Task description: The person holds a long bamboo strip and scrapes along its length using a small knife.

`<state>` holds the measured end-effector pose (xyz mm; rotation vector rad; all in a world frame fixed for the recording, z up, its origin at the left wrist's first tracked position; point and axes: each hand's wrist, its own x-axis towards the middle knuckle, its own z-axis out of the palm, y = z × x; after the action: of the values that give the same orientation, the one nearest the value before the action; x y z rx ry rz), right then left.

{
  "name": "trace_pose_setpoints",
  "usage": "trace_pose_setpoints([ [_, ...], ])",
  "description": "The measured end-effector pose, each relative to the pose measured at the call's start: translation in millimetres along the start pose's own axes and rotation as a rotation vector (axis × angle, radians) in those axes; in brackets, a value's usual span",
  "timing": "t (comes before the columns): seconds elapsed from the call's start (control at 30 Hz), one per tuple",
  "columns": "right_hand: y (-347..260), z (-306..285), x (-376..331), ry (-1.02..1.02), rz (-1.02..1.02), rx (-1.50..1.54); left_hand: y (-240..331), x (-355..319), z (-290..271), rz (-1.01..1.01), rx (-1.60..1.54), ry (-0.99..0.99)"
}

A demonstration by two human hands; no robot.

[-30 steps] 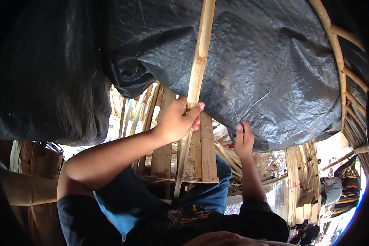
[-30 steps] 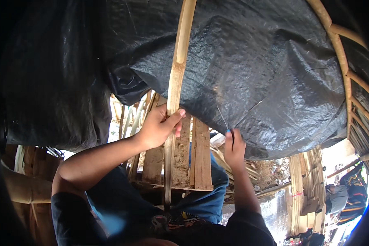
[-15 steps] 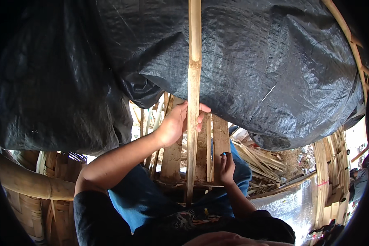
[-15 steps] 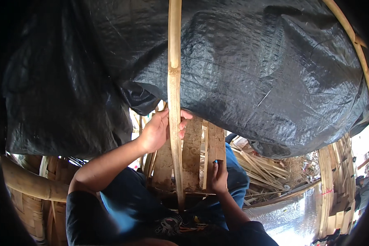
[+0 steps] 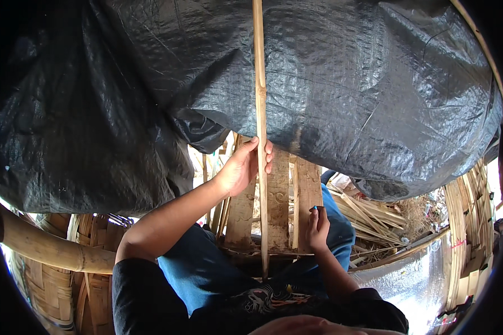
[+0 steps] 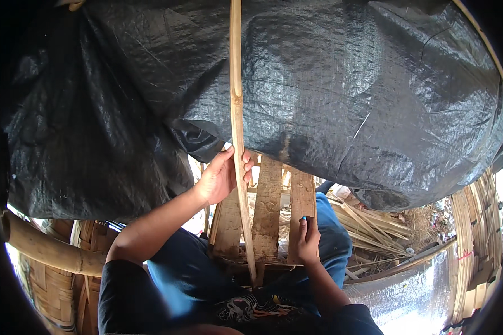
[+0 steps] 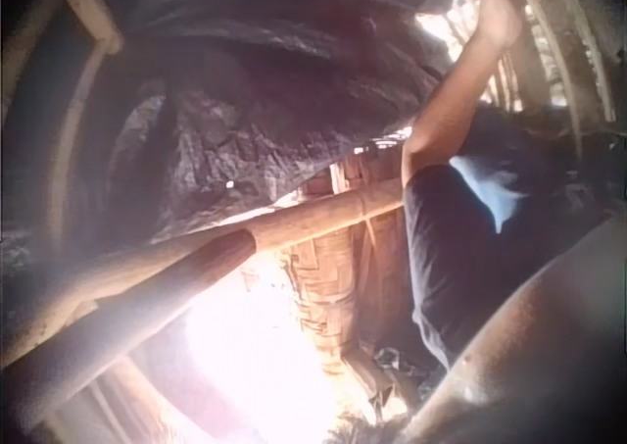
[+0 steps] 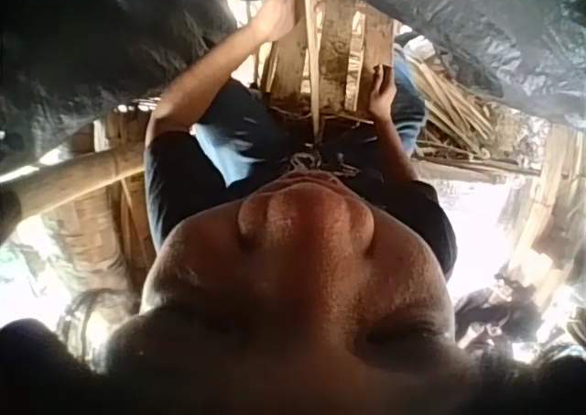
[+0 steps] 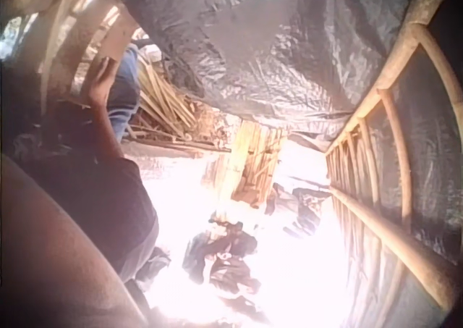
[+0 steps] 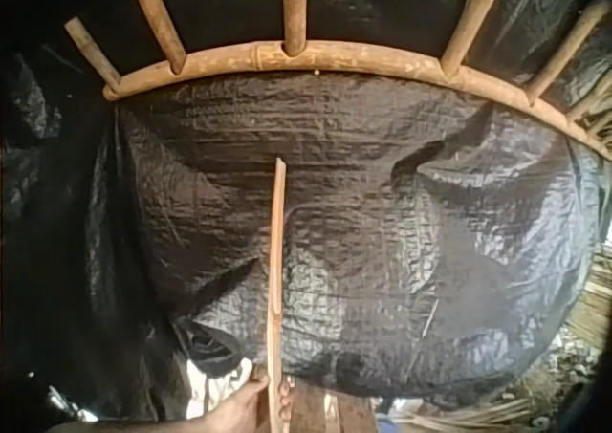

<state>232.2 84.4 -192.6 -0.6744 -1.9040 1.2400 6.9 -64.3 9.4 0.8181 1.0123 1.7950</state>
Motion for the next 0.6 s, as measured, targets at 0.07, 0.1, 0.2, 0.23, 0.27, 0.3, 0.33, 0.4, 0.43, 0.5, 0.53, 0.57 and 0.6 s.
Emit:
trace_pose_setpoints([
  [0.07, 4.3, 0.6, 0.2, -0.002, 0.003, 0.010, -3.7, 5.5, -6.0, -0.026, 0.018, -0.001],
  [0.1, 5.4, 1.3, 0.6, 0.000, 0.001, 0.019, -5.1, 7.4, -9.3, -0.049, 0.035, 0.001],
  [0.2, 6.4, 1.3, 0.0, 0.000, -0.009, 0.026, -6.9, 9.9, -13.8, -0.086, 0.118, 0.081],
  [0.23, 5.7, 1.3, -0.5, 0.000, -0.015, 0.027, -6.1, 11.1, -14.1, -0.073, 0.131, 0.103],
  [0.27, 4.9, 1.0, -1.0, -0.001, -0.016, 0.020, -6.1, 12.1, -14.3, -0.071, 0.124, 0.101],
  [0.3, 3.9, 0.6, -1.6, 0.006, -0.025, 0.012, -6.4, 13.1, -13.5, -0.075, 0.192, 0.132],
  [0.33, 2.5, 0.1, -2.3, 0.013, -0.035, 0.003, -6.6, 13.9, -12.3, -0.078, 0.258, 0.163],
  [0.4, -3.2, -0.3, -4.6, 0.001, -0.024, -0.004, -6.4, 13.8, -8.1, -0.066, 0.278, 0.194],
  [0.43, -6.7, -0.4, -6.2, -0.010, -0.008, -0.007, -7.0, 13.8, -7.1, -0.049, 0.309, 0.229],
  [0.5, -16.8, 1.6, -7.2, -0.014, -0.052, -0.026, -9.1, 13.1, -8.3, -0.022, 0.344, 0.267],
  [0.53, -19.9, 2.4, -8.0, -0.016, -0.093, -0.037, -10.0, 11.9, -9.2, -0.021, 0.332, 0.266],
  [0.57, -19.2, 3.0, -8.0, -0.026, -0.094, -0.045, -9.0, 10.7, -9.5, -0.015, 0.345, 0.263],
  [0.6, -14.5, 3.1, -8.2, -0.029, -0.095, -0.056, -8.5, 9.8, -11.1, -0.009, 0.358, 0.260],
])
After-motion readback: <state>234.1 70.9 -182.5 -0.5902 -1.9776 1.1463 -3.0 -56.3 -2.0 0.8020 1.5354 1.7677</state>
